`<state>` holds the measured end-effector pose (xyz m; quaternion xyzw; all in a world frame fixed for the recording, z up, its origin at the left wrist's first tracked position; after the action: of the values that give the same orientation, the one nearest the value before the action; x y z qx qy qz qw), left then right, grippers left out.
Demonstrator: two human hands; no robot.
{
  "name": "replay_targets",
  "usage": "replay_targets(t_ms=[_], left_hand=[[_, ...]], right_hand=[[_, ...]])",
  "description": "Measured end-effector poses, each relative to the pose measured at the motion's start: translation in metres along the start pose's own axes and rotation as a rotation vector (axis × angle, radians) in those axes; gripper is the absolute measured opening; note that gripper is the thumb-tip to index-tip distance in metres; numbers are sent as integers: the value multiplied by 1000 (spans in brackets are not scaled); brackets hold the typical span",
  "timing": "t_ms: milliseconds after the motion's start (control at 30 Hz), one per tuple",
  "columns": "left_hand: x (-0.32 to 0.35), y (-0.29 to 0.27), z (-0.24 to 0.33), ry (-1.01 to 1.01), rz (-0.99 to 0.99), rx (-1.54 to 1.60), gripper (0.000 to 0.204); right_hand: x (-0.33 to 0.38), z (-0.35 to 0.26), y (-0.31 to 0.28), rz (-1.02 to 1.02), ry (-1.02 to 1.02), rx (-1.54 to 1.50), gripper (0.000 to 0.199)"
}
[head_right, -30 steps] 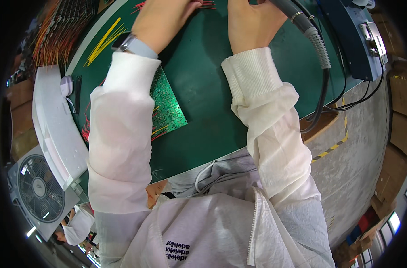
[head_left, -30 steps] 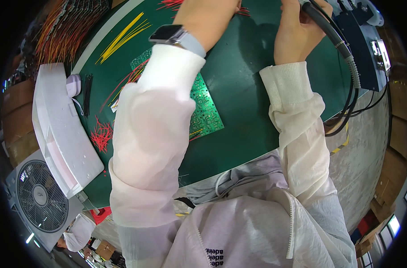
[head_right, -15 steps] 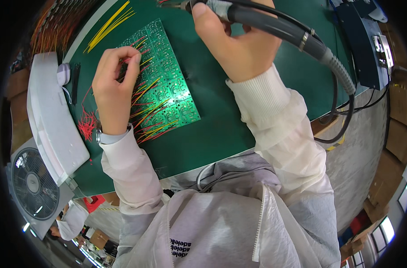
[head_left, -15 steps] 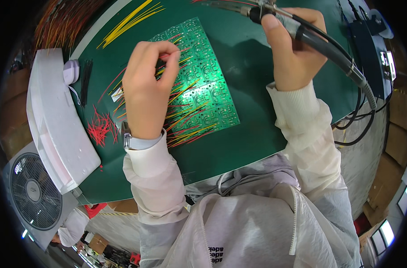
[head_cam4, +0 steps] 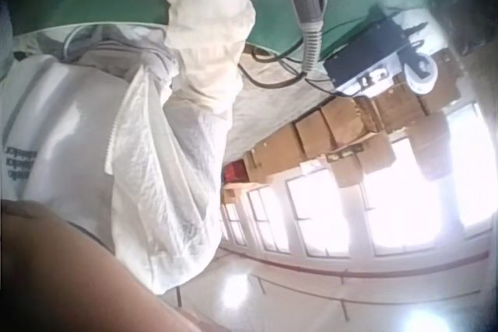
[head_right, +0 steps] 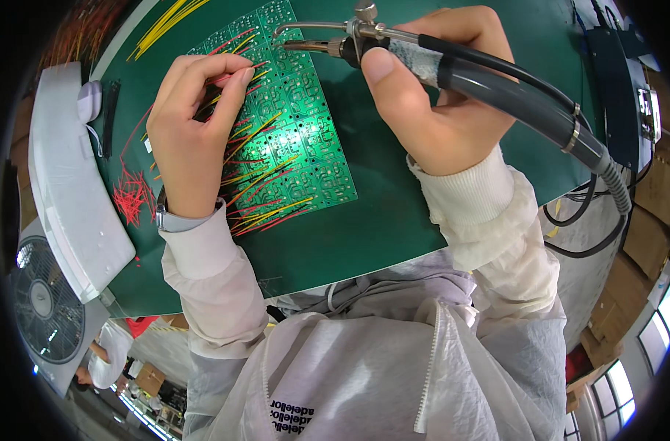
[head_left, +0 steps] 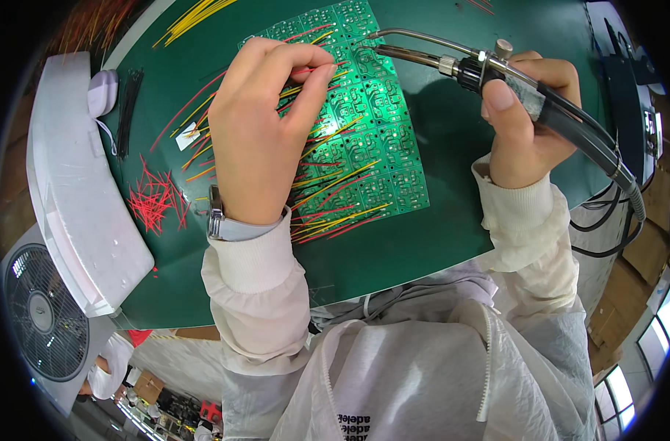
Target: The person repeatedly picks up wires by hand, positions them onto a circuit board, and solders them in place using a soldering iron.
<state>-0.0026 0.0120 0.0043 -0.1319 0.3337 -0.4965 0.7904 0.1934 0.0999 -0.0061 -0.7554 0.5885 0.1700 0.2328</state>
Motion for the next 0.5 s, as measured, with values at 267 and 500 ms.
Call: replay_targets(t_ms=[267,500], left_hand=[[0,0,-2,7,-50,-21,9],[0,0,-2,6,-40,-28,9]], right_hand=[[1,-1,0,-38,0,-24,28],[1,-2,2,-50,-3,8,29]])
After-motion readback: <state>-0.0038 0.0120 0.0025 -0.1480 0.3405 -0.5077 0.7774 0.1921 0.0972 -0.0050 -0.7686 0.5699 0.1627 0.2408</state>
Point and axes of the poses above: each hand's wrist, its own x-axis away from the middle knuckle, its own y-axis out of the palm, z = x × y, the point moved 2 cm from there along -x, towards the middle knuckle, and after that the axes turned 7 degrees about x, right-handed, at the moved point
